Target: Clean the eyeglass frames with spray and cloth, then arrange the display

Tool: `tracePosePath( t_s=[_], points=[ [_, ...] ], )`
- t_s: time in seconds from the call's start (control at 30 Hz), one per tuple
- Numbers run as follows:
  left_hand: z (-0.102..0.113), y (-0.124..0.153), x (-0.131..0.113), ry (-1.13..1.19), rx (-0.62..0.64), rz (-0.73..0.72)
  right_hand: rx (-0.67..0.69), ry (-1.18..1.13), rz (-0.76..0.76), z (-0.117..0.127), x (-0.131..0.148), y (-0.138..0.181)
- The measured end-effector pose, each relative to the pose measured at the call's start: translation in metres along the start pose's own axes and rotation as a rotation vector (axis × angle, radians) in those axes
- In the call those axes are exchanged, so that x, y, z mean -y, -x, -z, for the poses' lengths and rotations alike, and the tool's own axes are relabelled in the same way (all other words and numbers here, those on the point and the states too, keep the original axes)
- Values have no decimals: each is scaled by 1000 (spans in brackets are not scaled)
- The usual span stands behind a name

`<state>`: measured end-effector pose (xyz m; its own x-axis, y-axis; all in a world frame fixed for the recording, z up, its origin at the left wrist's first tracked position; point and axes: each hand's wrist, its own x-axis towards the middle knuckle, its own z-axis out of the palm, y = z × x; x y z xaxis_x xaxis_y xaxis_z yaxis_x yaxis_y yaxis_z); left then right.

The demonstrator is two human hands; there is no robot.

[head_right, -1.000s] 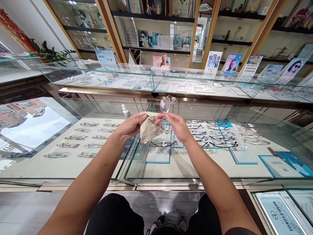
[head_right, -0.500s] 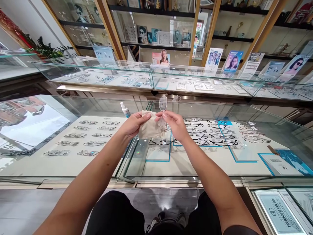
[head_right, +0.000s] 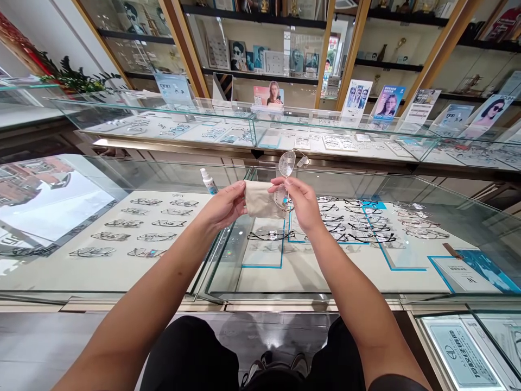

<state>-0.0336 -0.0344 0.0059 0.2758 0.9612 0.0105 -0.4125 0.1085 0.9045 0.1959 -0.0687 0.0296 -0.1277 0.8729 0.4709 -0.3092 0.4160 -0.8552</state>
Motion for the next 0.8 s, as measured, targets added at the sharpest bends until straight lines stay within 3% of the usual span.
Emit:
tracePosePath(
  t_s=[0.2,0.37,0.5,0.8],
  points=[
    [5,-6,10,179,32,289,-43,-96,-90,0,0,-3],
    [4,-3,9,253,255,454,-111,-185,-110,9,-5,-9],
    [-1,2,14,177,310,443,-150,-188,-101,14,-6,-11],
    [-4,-2,20,87,222,348,-210,-92,-106,20,-8,-16]
  ],
)
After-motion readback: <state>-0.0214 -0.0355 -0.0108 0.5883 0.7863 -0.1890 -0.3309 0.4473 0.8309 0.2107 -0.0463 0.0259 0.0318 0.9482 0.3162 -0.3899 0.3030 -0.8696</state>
